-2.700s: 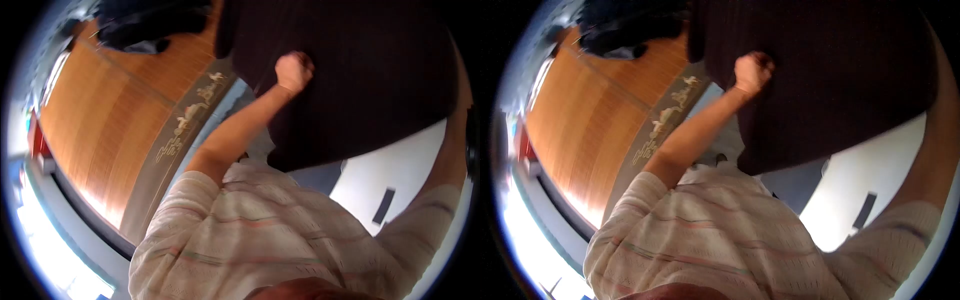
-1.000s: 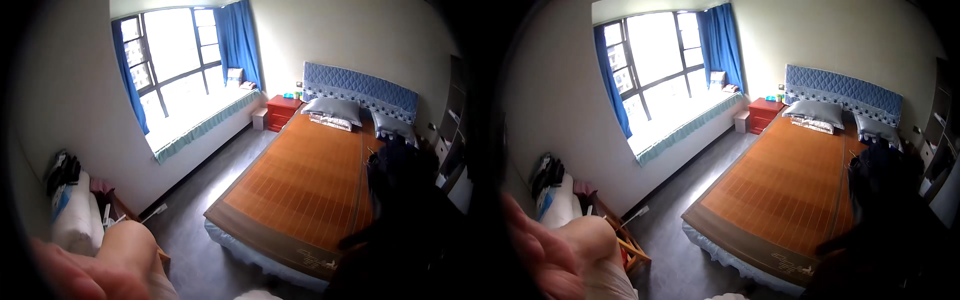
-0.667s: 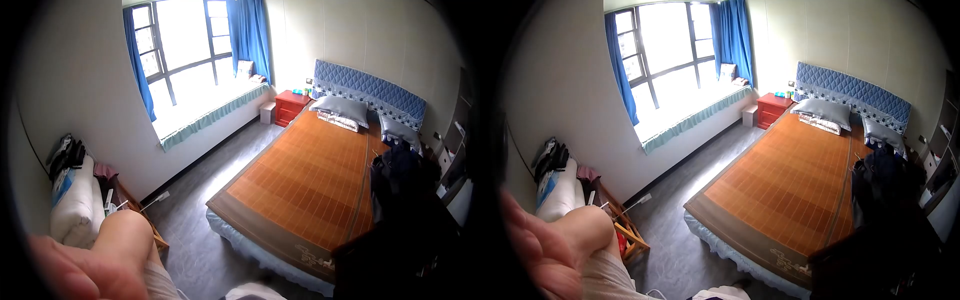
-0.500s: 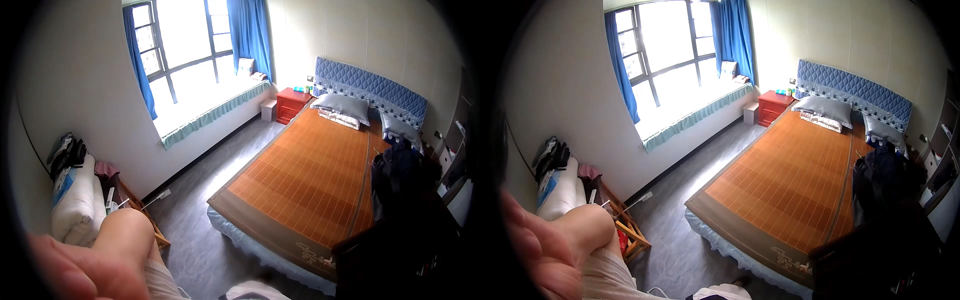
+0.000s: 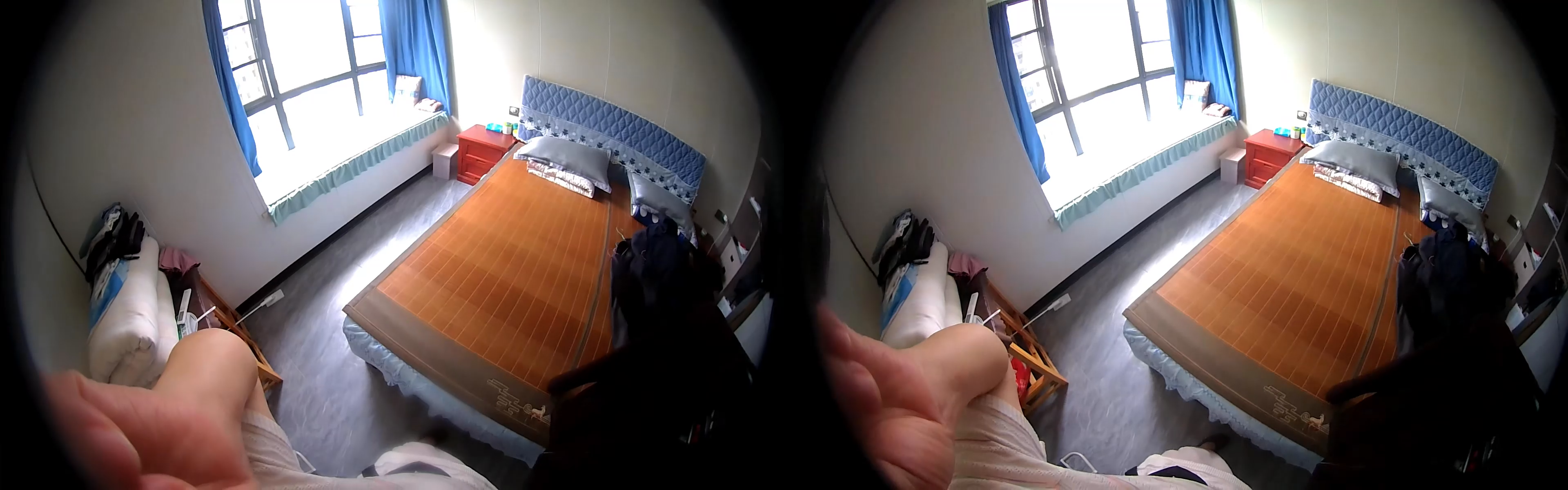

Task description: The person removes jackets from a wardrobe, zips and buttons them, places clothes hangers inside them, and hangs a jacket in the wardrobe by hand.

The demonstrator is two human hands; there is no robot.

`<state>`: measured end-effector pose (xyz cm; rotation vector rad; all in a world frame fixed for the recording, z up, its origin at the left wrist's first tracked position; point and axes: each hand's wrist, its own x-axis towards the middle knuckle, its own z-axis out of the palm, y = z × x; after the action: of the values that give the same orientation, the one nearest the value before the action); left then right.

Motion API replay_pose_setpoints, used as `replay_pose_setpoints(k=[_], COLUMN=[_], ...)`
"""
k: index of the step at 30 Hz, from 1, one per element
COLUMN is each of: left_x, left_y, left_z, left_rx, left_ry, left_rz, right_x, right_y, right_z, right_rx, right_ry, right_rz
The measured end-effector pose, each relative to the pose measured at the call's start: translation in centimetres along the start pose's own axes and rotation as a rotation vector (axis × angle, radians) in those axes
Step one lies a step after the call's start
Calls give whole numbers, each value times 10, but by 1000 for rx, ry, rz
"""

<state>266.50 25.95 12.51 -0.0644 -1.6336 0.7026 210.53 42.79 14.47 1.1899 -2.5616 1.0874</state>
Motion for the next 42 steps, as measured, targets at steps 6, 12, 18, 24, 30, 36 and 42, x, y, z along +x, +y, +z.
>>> replay_pose_setpoints(k=[6, 12, 18, 24, 30, 36, 42], left_x=[1, 3, -5, -41, -75, -49, -278], left_y=[4, 3, 2, -6, 20, 178, 371], left_z=[1, 12, 33, 105, 267, 431, 483], left_rx=[-7, -27, -92, -218, -389, -737, -1168], left_ry=[8, 6, -3, -58, -92, 37, -1567], left_rz=[-4, -56, -158, -460, -418, -517, 45], right_x=[2, 0, -3, 3, -17, -8, -19], right_y=[1, -2, 13, 54, 20, 20, 20], right_z=[2, 3, -10, -38, -29, -19, -44], right_rx=[61, 103, 56, -215, 4, 73, -72], right_ry=[3, 31, -6, -14, -1, -30, 67], right_rz=[3, 13, -19, 50, 17, 61, 148])
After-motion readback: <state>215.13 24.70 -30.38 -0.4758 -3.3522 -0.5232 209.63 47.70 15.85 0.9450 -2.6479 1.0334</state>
